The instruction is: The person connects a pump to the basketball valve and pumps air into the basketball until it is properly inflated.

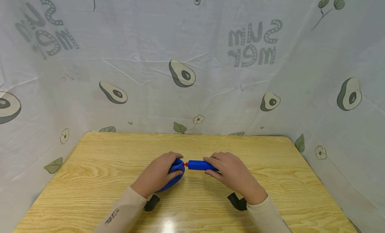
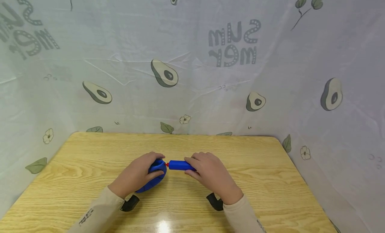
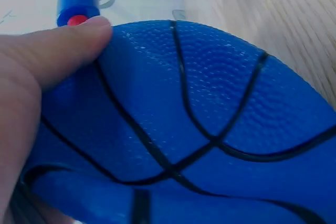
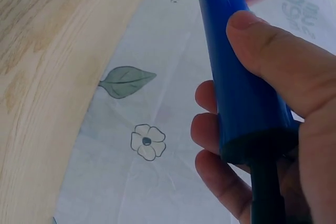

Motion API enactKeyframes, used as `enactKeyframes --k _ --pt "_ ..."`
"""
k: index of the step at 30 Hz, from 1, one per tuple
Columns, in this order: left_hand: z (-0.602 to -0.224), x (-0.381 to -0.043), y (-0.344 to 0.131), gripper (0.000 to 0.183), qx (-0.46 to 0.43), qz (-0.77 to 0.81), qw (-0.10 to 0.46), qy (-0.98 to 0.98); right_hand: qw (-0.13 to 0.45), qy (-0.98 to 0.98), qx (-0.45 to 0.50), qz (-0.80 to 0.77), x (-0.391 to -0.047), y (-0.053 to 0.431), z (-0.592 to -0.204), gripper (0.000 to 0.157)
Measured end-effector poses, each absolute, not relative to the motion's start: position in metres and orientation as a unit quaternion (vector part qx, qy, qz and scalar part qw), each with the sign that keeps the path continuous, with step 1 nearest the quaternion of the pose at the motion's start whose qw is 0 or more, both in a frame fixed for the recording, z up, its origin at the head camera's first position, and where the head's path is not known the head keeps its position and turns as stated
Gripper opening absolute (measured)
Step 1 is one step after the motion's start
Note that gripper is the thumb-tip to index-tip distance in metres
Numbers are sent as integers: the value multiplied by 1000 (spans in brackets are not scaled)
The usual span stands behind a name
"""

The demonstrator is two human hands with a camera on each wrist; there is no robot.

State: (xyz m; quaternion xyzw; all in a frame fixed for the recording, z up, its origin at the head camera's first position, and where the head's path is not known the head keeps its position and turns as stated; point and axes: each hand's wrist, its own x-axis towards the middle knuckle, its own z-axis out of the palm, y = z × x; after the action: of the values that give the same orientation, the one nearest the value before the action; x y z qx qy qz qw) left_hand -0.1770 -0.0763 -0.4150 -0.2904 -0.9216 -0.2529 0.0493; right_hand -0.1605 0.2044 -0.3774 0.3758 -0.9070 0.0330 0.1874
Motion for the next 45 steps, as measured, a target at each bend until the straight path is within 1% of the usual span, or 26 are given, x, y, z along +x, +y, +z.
enactKeyframes --k 3,5,7,9,11,15,18,20,27,30,34,40,45 --pt "-415 -177 -78 58 -276 -248 34 -928 173 -908 380 35 -162 205 -378 41" --pt "-416 -177 -80 60 -277 -246 25 -929 164 -909 381 36 -164 205 -378 40" --pt "-418 -178 -82 59 -280 -243 20 -929 157 -910 381 39 -164 206 -380 40" --pt "-419 -179 -83 53 -283 -241 20 -928 146 -913 378 43 -164 207 -380 40" --pt "-420 -179 -83 45 -284 -231 33 -930 135 -918 371 47 -164 206 -380 40" --pt "-419 -179 -84 28 -312 -200 87 -925 91 -936 336 59 -163 205 -379 39" --pt "-418 -178 -86 24 -343 -187 116 -913 62 -943 318 73 -162 206 -379 36" --pt "-418 -178 -87 24 -360 -180 131 -906 58 -941 323 78 -161 207 -378 35" --pt "-414 -178 -90 23 -390 -149 205 -885 89 -921 372 70 -162 207 -377 33" --pt "-410 -178 -91 23 -401 -141 226 -876 104 -917 381 60 -162 206 -377 32" --pt "-407 -177 -89 23 -414 -126 237 -870 124 -913 386 47 -163 206 -379 30" --pt "-405 -177 -87 25 -422 -85 243 -869 140 -904 401 43 -162 203 -381 26" --pt "-406 -178 -87 26 -420 -87 244 -870 161 -904 395 29 -162 198 -382 27"
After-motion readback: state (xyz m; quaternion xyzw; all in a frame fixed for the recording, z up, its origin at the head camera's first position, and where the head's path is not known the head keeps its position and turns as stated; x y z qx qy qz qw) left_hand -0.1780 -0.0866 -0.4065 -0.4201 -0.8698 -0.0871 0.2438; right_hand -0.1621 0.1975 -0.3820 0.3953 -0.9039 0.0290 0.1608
